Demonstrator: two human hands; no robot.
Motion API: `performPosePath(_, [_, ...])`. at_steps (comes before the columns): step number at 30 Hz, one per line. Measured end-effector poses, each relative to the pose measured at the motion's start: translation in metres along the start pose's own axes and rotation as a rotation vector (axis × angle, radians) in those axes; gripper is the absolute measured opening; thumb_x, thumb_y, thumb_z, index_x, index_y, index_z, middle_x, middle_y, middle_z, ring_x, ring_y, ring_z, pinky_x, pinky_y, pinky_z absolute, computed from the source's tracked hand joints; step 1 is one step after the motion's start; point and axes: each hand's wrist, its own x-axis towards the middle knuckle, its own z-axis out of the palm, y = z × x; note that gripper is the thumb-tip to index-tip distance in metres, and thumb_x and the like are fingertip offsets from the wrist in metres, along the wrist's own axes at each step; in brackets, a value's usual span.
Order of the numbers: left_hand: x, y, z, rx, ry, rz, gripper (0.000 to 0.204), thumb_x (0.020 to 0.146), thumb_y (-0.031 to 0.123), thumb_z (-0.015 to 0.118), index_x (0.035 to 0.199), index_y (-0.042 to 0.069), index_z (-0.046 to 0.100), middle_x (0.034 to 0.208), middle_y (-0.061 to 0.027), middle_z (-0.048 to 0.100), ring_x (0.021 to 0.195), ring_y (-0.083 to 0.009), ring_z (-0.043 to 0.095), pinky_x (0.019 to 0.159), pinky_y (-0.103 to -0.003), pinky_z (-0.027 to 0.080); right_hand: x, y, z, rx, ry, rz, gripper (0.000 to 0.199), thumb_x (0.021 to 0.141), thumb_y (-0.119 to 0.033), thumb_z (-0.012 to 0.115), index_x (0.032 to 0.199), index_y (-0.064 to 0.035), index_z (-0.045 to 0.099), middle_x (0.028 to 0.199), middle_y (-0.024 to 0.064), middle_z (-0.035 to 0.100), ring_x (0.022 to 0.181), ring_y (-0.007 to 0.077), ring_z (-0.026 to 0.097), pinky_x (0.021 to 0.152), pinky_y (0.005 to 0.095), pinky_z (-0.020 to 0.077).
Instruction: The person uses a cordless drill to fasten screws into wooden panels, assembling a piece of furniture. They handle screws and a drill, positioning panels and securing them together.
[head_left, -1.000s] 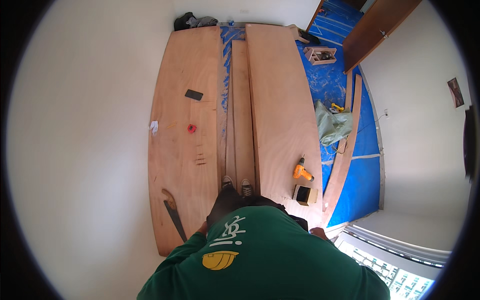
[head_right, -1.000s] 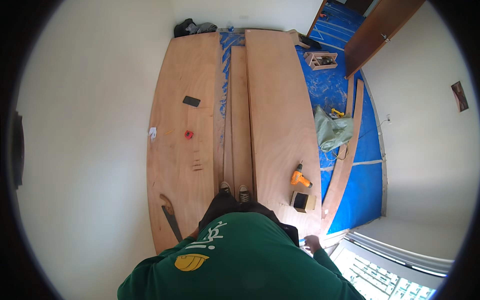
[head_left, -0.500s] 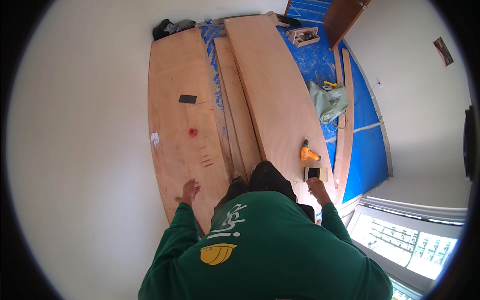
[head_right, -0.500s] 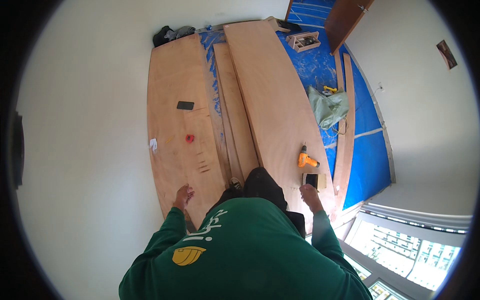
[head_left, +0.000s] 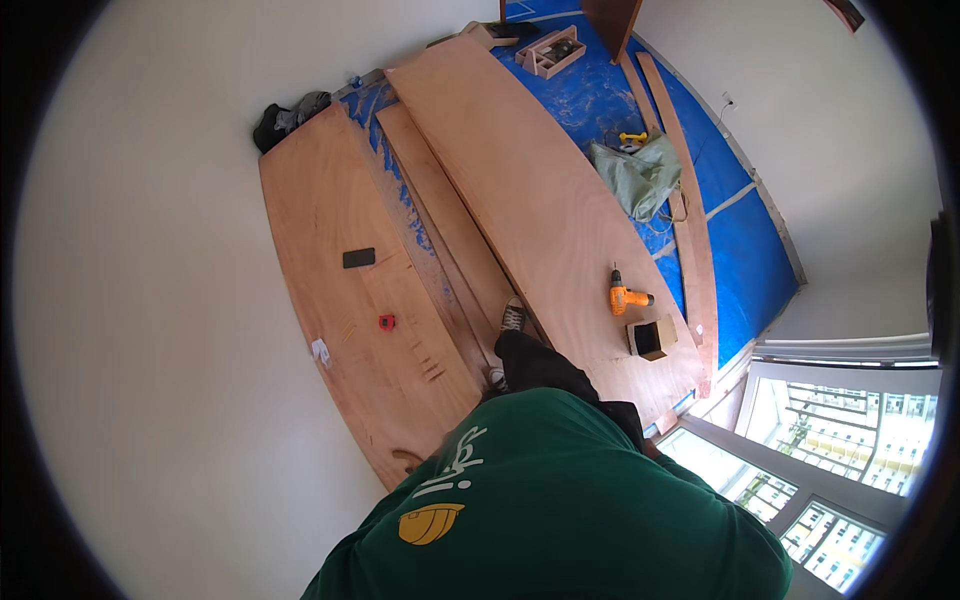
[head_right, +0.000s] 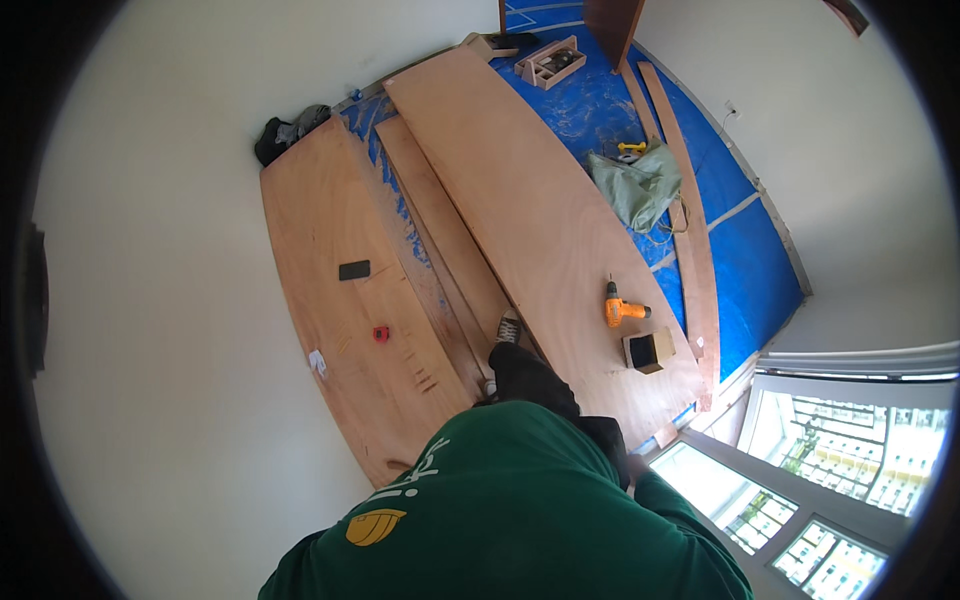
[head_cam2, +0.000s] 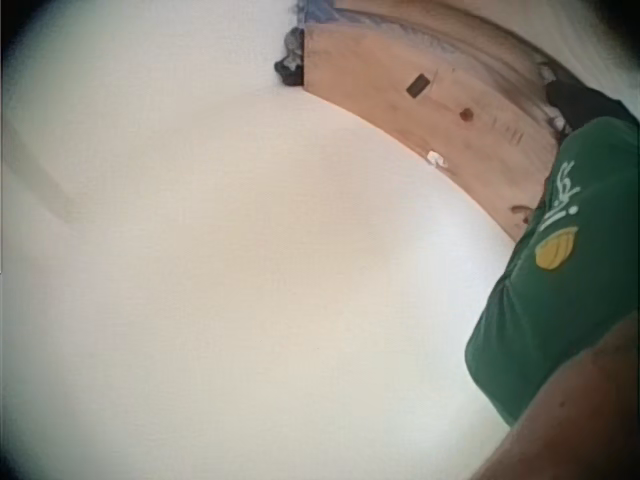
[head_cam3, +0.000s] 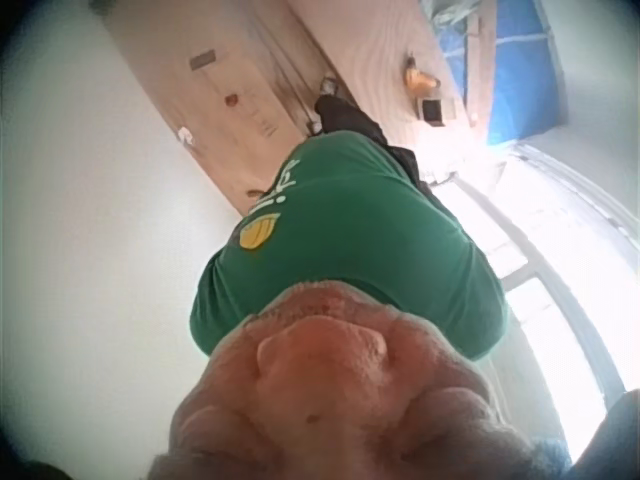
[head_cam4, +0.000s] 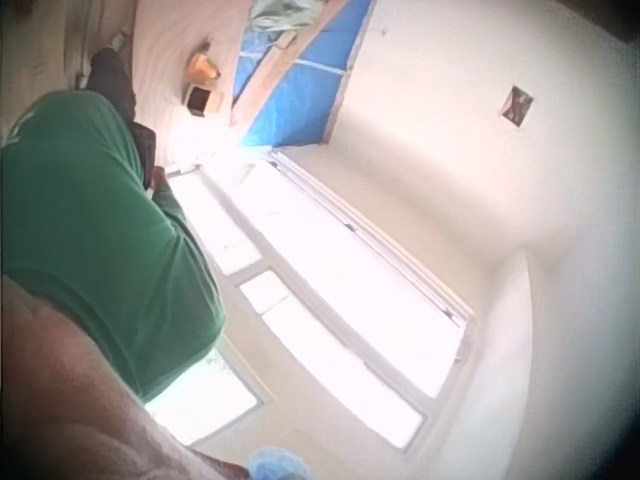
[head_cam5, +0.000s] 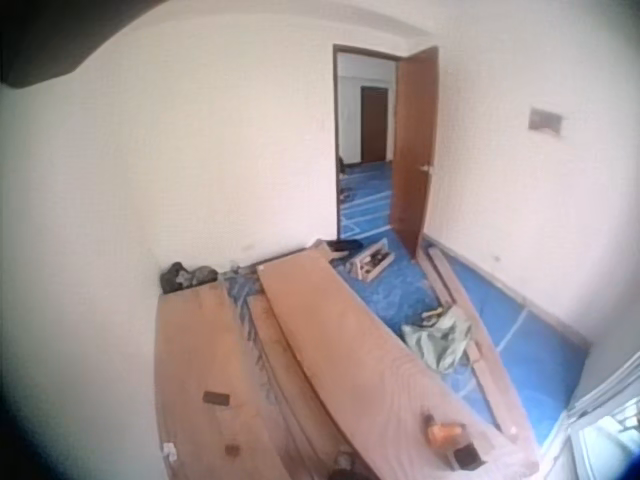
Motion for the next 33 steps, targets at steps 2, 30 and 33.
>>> performPosePath(2, [0.006, 0.017, -0.03, 0.048, -0.039, 0.02, 0.044, 0.108, 0.04, 0.057, 0.124, 0.002, 0.072, 0.122, -0.0265, 0.075, 0.114, -0.04, 0.074, 0.097, -0.049, 0.056, 0.012, -0.013, 0.004, 0.211, 0.015, 0.146, 0.02, 0.097, -0.021, 0.066, 0.105, -0.0078, 0.078, 0.1, 0.0173, 0.078, 0.096, 0.0373, 0.076, 0.081, 0.0478, 0.0577])
performPosePath(30, [0.132, 0.234, -0.26, -0.002, 0.178, 0.11, 0.052, 0.107, 0.037, 0.069, 0.142, -0.001, 0.07, 0.133, -0.0143, 0.077, 0.12, -0.0277, 0.073, 0.108, -0.04, 0.054, 0.182, -0.207, -0.053, 0.985, 0.031, 0.733, 0.011, 0.098, -0.022, 0.067, 0.107, -0.017, 0.072, 0.079, -0.0034, 0.059, 0.068, 0.014, 0.058, 0.061, 0.0358, 0.0478])
performPosePath(33, [0.143, 0.222, -0.273, -0.111, 0.193, 0.086, 0.051, 0.108, 0.036, 0.068, 0.144, 0.001, 0.069, 0.125, -0.0112, 0.077, 0.113, -0.0237, 0.073, 0.102, -0.037, 0.056, 0.19, -0.22, -0.045, 0.958, -0.027, 0.655, 0.01, 0.098, -0.021, 0.067, 0.106, -0.0173, 0.071, 0.078, -0.004, 0.058, 0.066, 0.0129, 0.057, 0.059, 0.0336, 0.0472])
